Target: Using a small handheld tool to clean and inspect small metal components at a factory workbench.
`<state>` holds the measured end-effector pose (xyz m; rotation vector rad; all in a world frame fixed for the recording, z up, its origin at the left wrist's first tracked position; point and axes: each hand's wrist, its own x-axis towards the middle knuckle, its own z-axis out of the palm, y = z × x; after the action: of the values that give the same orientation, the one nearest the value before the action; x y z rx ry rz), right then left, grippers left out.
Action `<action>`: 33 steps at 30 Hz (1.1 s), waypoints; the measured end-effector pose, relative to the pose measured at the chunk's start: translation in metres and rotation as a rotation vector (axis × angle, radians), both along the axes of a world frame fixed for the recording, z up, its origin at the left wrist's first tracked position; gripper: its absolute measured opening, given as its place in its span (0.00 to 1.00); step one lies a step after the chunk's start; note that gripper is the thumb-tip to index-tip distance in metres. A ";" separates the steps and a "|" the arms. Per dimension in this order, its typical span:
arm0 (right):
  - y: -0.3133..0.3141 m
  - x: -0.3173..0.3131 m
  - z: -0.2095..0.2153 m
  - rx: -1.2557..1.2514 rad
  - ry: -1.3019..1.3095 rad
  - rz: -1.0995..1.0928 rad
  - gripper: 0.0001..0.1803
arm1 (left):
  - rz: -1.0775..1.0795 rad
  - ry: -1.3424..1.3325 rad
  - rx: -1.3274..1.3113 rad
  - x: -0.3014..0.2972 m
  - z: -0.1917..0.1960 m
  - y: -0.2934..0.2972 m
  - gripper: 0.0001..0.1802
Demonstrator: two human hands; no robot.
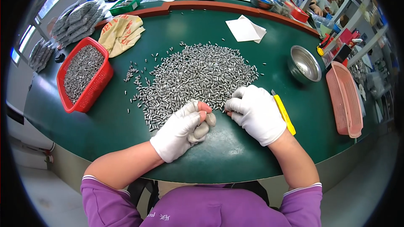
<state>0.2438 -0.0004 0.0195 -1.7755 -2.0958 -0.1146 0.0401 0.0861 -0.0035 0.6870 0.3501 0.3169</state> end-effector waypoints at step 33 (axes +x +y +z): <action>0.000 -0.018 -0.003 0.185 0.469 0.146 0.10 | -0.094 0.096 0.076 -0.001 0.001 -0.001 0.09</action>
<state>0.2258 -0.0006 0.0160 -1.3758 -1.7999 0.1333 0.0386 0.0852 -0.0025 0.7929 0.3976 0.2093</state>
